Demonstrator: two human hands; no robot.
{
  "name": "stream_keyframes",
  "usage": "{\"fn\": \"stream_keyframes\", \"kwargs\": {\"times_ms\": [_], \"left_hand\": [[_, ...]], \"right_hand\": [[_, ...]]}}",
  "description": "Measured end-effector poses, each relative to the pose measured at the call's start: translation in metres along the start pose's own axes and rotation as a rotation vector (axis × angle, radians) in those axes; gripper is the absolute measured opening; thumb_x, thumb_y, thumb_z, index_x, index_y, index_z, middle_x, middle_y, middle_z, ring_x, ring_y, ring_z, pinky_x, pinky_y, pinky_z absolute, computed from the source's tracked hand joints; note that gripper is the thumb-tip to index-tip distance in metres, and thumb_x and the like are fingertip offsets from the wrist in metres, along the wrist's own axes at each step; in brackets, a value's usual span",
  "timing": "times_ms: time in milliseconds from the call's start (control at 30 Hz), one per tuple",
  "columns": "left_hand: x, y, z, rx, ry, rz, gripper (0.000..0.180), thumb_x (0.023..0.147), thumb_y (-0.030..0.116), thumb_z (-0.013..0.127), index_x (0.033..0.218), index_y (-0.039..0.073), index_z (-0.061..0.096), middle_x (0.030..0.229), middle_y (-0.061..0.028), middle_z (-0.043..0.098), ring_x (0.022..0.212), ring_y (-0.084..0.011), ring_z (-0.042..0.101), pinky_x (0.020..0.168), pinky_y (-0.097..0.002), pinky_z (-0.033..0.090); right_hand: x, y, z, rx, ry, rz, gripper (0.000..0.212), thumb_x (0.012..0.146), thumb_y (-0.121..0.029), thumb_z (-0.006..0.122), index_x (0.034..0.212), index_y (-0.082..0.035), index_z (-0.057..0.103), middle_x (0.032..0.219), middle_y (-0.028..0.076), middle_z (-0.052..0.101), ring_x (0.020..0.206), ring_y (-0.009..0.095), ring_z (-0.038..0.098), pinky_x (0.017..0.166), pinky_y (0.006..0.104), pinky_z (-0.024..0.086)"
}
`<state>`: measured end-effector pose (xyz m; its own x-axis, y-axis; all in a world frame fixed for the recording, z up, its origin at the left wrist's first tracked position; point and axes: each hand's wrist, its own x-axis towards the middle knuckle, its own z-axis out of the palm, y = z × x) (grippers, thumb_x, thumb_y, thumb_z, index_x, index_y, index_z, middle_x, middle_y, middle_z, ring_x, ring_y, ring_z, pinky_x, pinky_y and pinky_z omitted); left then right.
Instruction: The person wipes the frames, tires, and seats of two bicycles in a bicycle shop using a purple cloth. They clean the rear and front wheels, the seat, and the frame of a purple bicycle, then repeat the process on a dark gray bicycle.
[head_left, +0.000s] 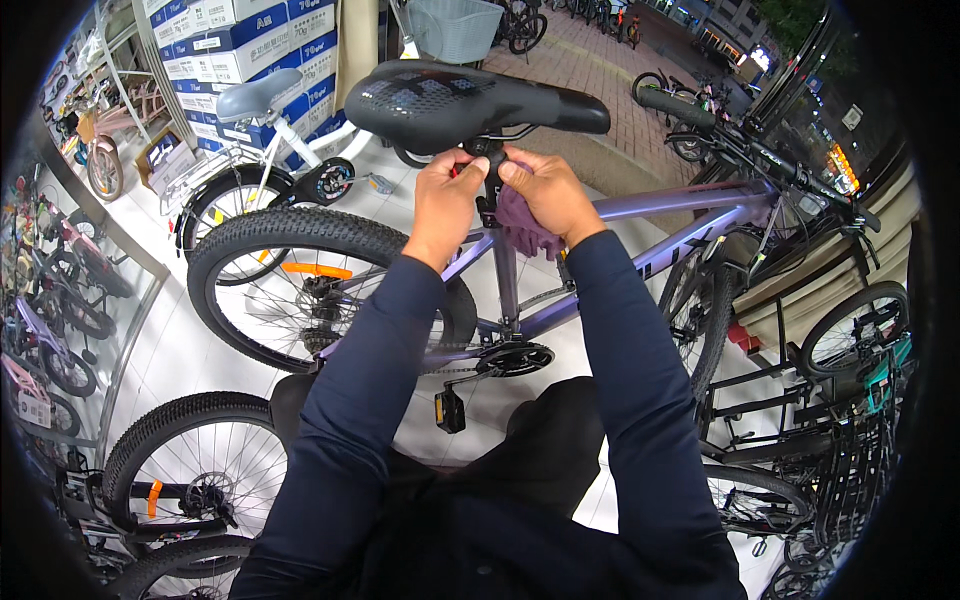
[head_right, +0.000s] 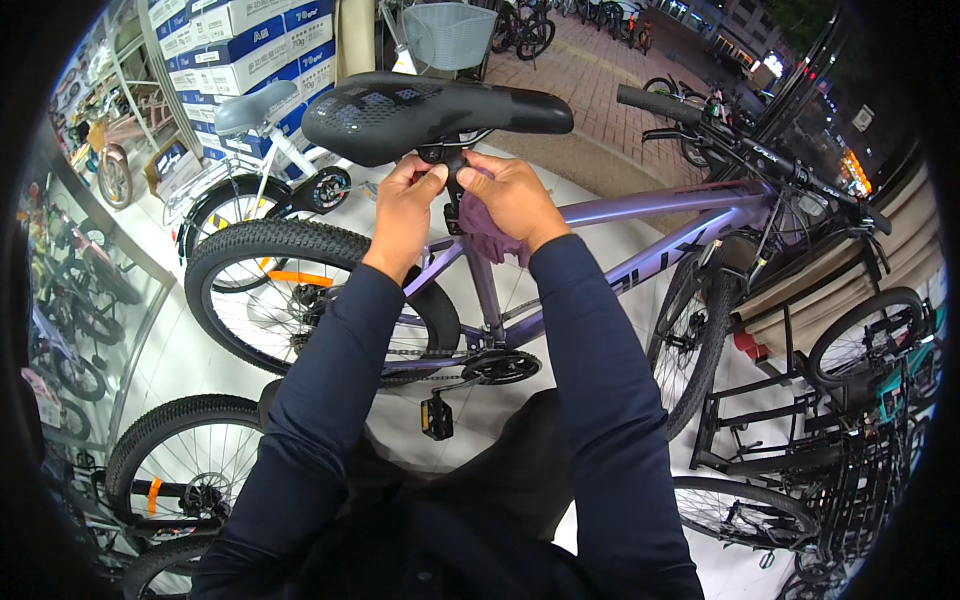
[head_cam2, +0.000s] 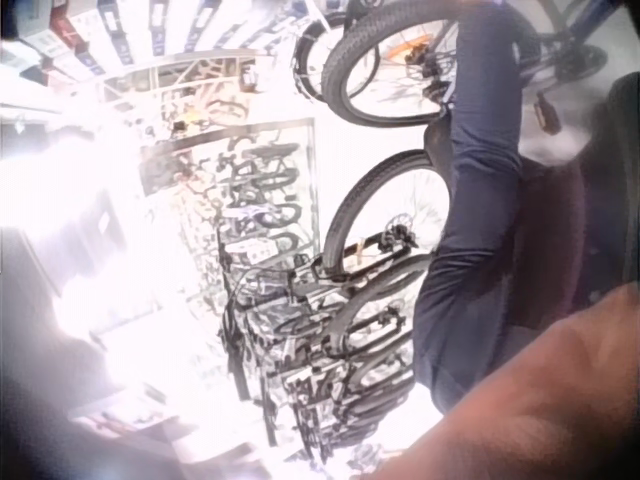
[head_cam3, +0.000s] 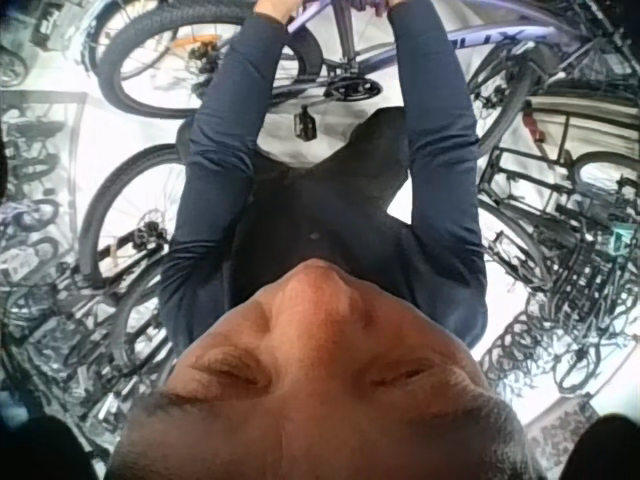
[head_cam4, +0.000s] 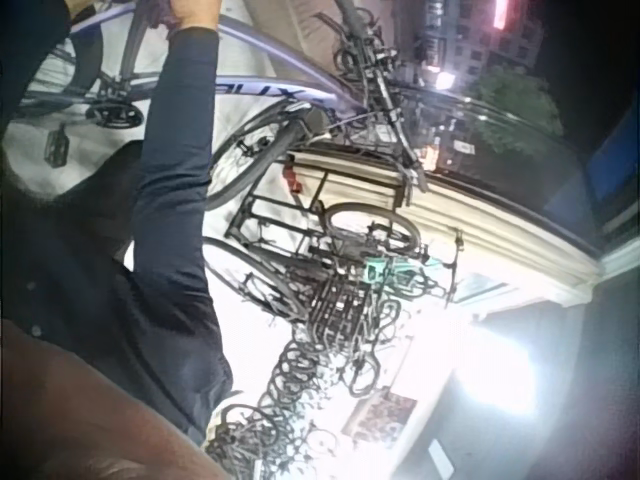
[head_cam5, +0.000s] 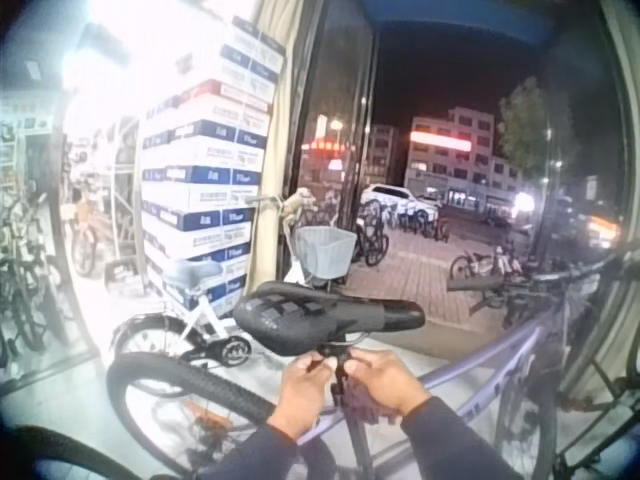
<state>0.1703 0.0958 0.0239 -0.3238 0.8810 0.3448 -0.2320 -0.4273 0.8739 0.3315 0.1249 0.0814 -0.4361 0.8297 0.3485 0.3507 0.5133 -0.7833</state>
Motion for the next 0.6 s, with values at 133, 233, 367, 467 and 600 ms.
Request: {"fn": "stream_keyframes", "kwargs": {"times_ms": [133, 233, 367, 467, 600], "left_hand": [[0.010, -0.005, -0.006, -0.115, -0.109, 0.048, 0.011, 0.096, 0.009, 0.071, 0.089, 0.002, 0.067, 0.078, 0.0065, 0.054, 0.071, -0.0041, 0.044, 0.063, -0.0245, 0.036], [0.014, -0.005, -0.011, -0.149, -0.158, 0.013, 0.013, 0.097, 0.011, 0.070, 0.090, 0.000, 0.067, 0.078, 0.0062, 0.055, 0.072, -0.0045, 0.044, 0.064, -0.0247, 0.037], [0.009, 0.001, -0.015, 0.173, -0.076, 0.002, 0.022, 0.096, 0.019, 0.072, 0.101, -0.002, 0.071, 0.083, 0.0016, 0.062, 0.079, -0.0071, 0.051, 0.073, -0.0268, 0.044], [-0.001, 0.008, -0.028, 0.101, -0.094, 0.072, 0.043, 0.093, 0.024, 0.077, 0.125, -0.003, 0.065, 0.108, -0.0089, 0.070, 0.102, -0.0152, 0.064, 0.093, -0.0312, 0.051], [-0.034, 0.020, -0.081, 0.740, -0.009, 0.163, 0.041, 0.092, 0.014, 0.076, 0.128, -0.002, 0.064, 0.120, -0.0174, 0.070, 0.109, -0.0288, 0.067, 0.096, -0.0381, 0.053]], "right_hand": [[-0.014, -0.002, 0.024, -0.151, 0.196, -0.044, 0.040, 0.100, -0.027, 0.069, 0.129, 0.000, 0.069, 0.088, 0.023, 0.072, 0.078, 0.031, 0.068, 0.080, 0.0369, 0.055], [-0.018, -0.006, 0.034, -0.125, 0.280, -0.041, 0.034, 0.100, -0.026, 0.067, 0.125, -0.003, 0.071, 0.085, 0.023, 0.072, 0.077, 0.038, 0.071, 0.076, 0.0419, 0.055], [-0.021, -0.006, 0.039, -0.339, 0.375, -0.151, 0.031, 0.098, -0.027, 0.066, 0.117, -0.004, 0.073, 0.090, 0.026, 0.072, 0.089, 0.045, 0.070, 0.078, 0.0482, 0.055], [-0.038, 0.003, 0.036, -0.061, 0.491, 0.008, 0.029, 0.103, -0.023, 0.064, 0.115, 0.002, 0.073, 0.089, 0.014, 0.078, 0.080, 0.021, 0.072, 0.076, 0.0340, 0.056], [-0.073, 0.014, -0.004, 0.075, 0.486, 0.142, 0.029, 0.106, -0.023, 0.061, 0.111, 0.004, 0.073, 0.092, 0.009, 0.078, 0.081, 0.011, 0.067, 0.075, 0.0281, 0.054]]}}
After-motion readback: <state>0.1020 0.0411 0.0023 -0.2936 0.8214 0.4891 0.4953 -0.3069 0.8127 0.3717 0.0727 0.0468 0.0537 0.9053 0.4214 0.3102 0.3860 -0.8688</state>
